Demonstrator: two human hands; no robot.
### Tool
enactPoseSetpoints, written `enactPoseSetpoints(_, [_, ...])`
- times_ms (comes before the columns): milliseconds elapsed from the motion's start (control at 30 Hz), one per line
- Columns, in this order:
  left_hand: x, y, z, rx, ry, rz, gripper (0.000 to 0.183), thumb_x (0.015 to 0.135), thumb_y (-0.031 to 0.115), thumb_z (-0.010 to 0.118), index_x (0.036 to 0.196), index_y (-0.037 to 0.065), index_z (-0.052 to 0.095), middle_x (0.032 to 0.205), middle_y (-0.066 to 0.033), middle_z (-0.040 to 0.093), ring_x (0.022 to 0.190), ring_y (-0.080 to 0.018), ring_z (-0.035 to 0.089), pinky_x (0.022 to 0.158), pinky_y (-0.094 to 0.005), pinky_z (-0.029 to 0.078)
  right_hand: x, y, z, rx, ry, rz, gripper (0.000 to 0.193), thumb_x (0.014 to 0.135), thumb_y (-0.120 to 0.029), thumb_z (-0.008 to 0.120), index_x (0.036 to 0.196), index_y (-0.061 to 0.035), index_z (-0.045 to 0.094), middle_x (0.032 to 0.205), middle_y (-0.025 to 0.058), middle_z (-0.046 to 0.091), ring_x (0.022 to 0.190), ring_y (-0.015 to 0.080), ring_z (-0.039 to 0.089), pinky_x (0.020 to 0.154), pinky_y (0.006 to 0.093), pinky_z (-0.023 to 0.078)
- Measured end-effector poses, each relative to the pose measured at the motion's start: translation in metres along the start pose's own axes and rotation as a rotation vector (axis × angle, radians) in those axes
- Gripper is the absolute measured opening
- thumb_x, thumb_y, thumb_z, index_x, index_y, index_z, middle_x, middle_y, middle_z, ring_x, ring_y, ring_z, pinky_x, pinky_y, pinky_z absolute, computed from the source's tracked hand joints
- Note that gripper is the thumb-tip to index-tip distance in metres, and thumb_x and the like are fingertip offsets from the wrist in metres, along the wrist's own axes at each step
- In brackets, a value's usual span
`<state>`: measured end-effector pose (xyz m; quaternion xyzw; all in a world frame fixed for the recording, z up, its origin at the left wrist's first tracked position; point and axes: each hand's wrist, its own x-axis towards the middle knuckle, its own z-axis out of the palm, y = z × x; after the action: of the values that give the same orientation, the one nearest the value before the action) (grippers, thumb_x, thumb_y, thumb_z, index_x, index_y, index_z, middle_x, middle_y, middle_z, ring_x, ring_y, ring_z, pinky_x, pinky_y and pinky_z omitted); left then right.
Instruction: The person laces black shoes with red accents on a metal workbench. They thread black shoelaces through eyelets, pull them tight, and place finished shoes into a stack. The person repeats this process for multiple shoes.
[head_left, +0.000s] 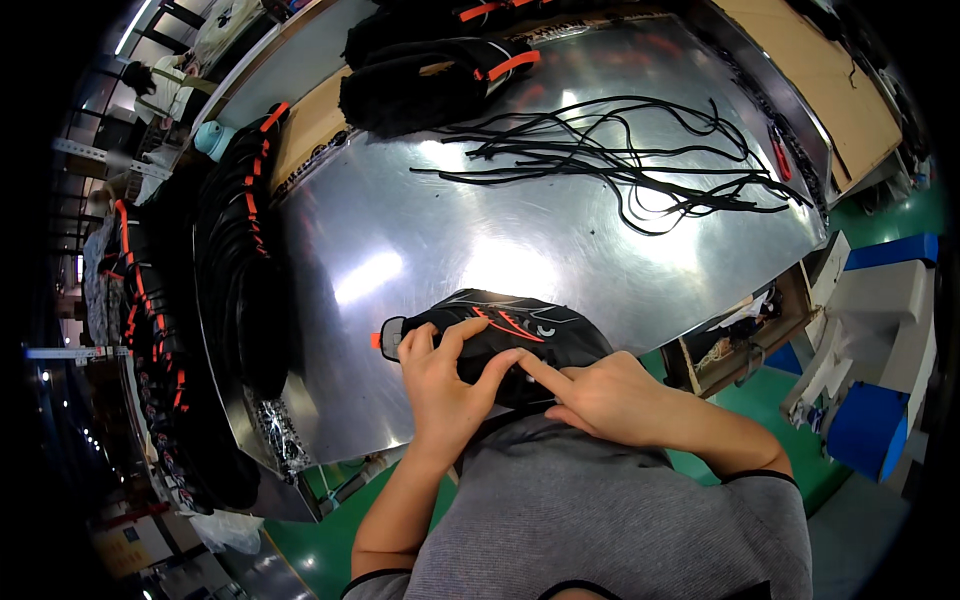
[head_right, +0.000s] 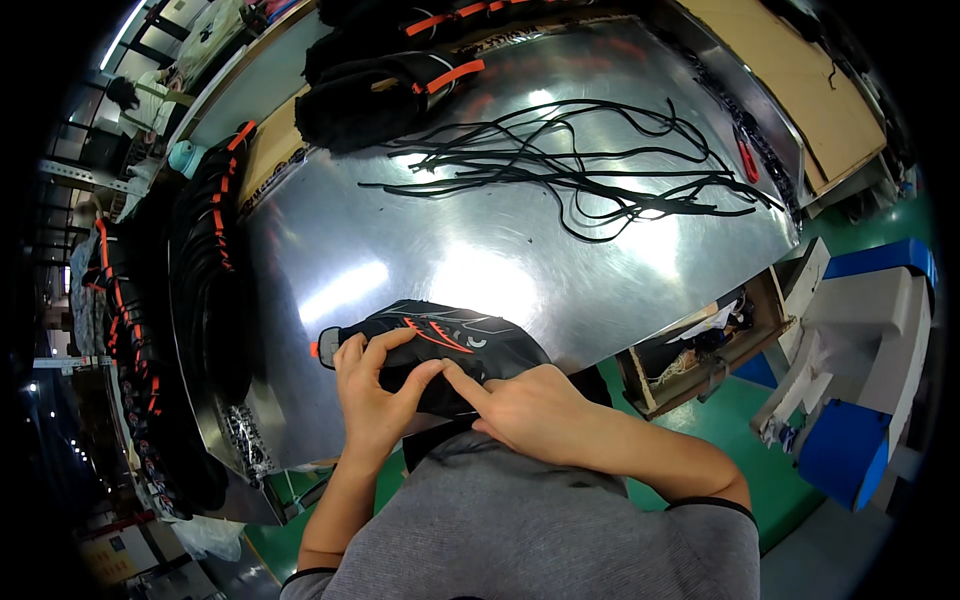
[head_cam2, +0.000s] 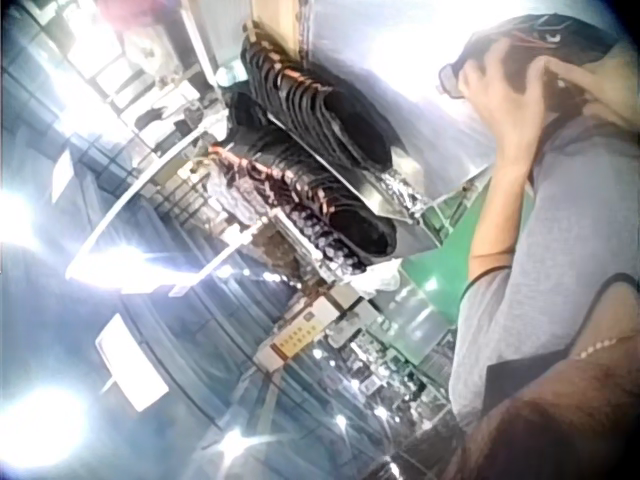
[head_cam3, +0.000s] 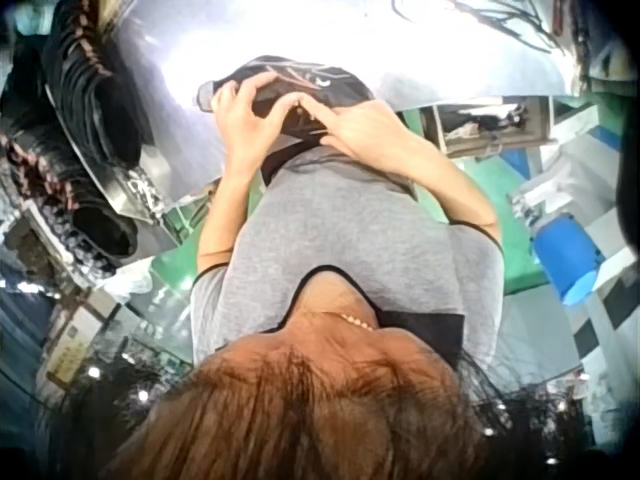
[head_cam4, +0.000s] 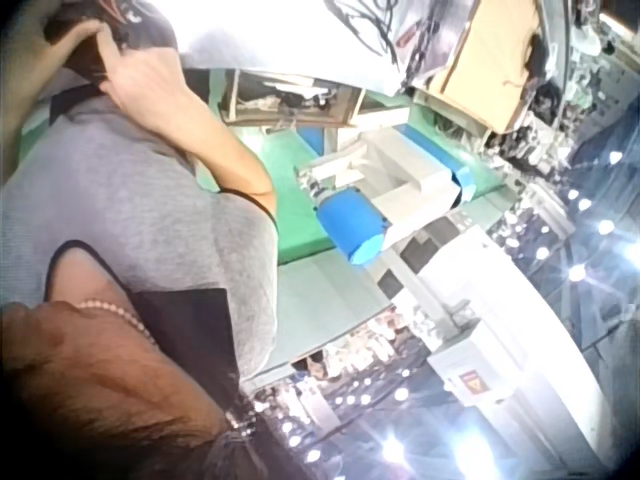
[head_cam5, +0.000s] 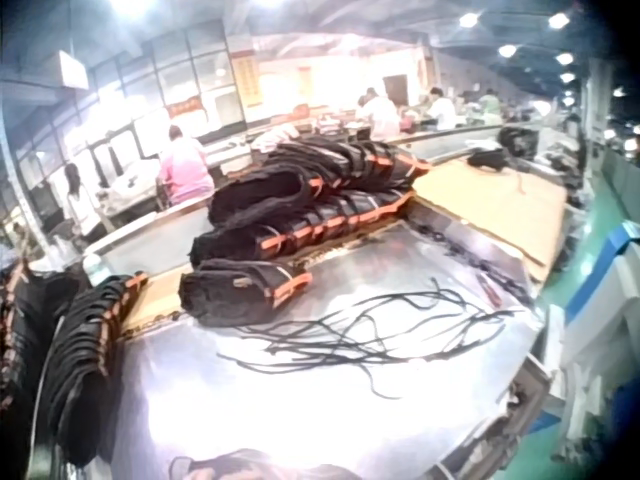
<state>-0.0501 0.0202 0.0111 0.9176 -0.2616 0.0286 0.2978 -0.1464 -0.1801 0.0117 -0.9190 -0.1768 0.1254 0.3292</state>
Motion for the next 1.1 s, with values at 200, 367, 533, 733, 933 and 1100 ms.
enactPoseSetpoints(200, [0.000, 0.001, 0.002, 0.024, -0.004, -0.023, 0.038, 0.070, 0.023, 0.087, 0.103, 0.011, 0.073, 0.097, -0.0079, 0.066, 0.100, -0.0296, 0.053, 0.092, -0.0405, 0.043, 0.001, -0.002, -0.002, -0.090, -0.020, 0.018, 0.073, 0.091, -0.035, 0.068, 0.152, -0.0089, 0.036, 0.082, 0.0057, 0.068, 0.065, 0.0259, 0.067, 0.051, 0.0352, 0.049])
enactPoseSetpoints(367, [-0.004, 0.001, 0.002, 0.087, 0.025, -0.002, 0.041, 0.069, 0.024, 0.086, 0.105, 0.011, 0.072, 0.100, -0.0089, 0.066, 0.102, -0.0314, 0.052, 0.093, -0.0423, 0.043, -0.002, 0.004, -0.016, 0.229, 0.144, 0.062, 0.039, 0.094, -0.026, 0.066, 0.123, -0.0053, 0.051, 0.080, 0.0088, 0.067, 0.067, 0.0305, 0.066, 0.058, 0.0392, 0.050])
enactPoseSetpoints(533, [-0.006, 0.000, 0.002, 0.086, 0.028, 0.020, 0.041, 0.069, 0.025, 0.085, 0.105, 0.012, 0.072, 0.101, -0.0102, 0.065, 0.102, -0.0327, 0.051, 0.093, -0.0427, 0.041, 0.012, 0.006, -0.010, 0.298, 0.322, 0.109, 0.018, 0.097, -0.018, 0.061, 0.104, -0.0055, 0.050, 0.080, 0.0112, 0.066, 0.069, 0.0335, 0.065, 0.059, 0.0432, 0.048])
enactPoseSetpoints(733, [-0.006, 0.001, 0.001, 0.089, 0.040, 0.051, 0.043, 0.066, 0.024, 0.086, 0.104, 0.012, 0.071, 0.096, -0.0067, 0.065, 0.097, -0.0286, 0.052, 0.087, -0.0403, 0.039, 0.023, 0.005, -0.011, 0.202, 0.302, 0.142, 0.015, 0.098, -0.017, 0.060, 0.102, -0.0054, 0.051, 0.079, 0.0105, 0.067, 0.068, 0.0331, 0.064, 0.058, 0.0434, 0.047])
enactPoseSetpoints(933, [-0.005, -0.001, 0.000, 0.084, 0.036, 0.061, 0.043, 0.066, 0.023, 0.086, 0.104, 0.011, 0.071, 0.095, -0.0052, 0.066, 0.095, -0.0268, 0.052, 0.085, -0.0394, 0.038, 0.031, 0.006, -0.006, 0.169, 0.290, 0.132, 0.016, 0.099, -0.019, 0.059, 0.101, -0.0057, 0.051, 0.078, 0.0100, 0.067, 0.068, 0.0328, 0.065, 0.058, 0.0430, 0.047])
enactPoseSetpoints(1100, [-0.007, -0.001, 0.001, 0.075, 0.042, 0.063, 0.042, 0.066, 0.023, 0.087, 0.103, 0.011, 0.071, 0.096, -0.0052, 0.066, 0.095, -0.0259, 0.052, 0.085, -0.0392, 0.038, 0.032, 0.005, -0.005, 0.166, 0.298, 0.108, 0.017, 0.098, -0.020, 0.060, 0.101, -0.0057, 0.051, 0.077, 0.0097, 0.067, 0.068, 0.0326, 0.065, 0.057, 0.0425, 0.048])
